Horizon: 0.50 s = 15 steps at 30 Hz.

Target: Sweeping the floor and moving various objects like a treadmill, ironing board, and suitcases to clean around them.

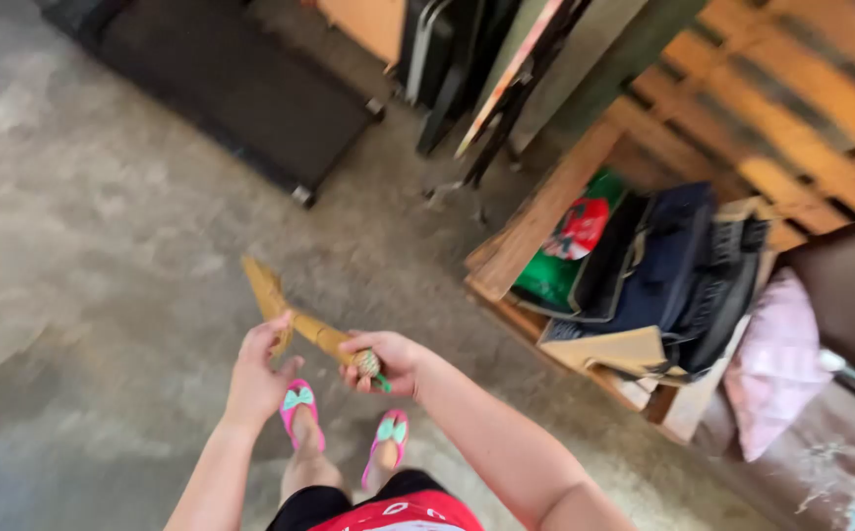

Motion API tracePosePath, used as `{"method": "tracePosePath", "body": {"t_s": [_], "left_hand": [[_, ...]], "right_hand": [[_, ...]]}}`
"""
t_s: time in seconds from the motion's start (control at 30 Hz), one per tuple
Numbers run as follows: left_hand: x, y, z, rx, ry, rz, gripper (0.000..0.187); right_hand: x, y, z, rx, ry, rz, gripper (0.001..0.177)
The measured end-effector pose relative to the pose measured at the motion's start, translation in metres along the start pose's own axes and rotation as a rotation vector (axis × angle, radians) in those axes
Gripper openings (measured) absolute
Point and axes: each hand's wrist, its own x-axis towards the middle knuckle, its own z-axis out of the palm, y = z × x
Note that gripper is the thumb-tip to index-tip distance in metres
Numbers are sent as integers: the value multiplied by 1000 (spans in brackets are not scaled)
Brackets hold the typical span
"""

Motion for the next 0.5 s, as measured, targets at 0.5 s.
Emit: {"method": "tracePosePath", "body": {"t_s": [0.5], "left_hand": [[247, 154, 88, -231, -637, 218, 42]], "right_hand": [[-111, -142, -14, -572, 646, -830, 76]]}}
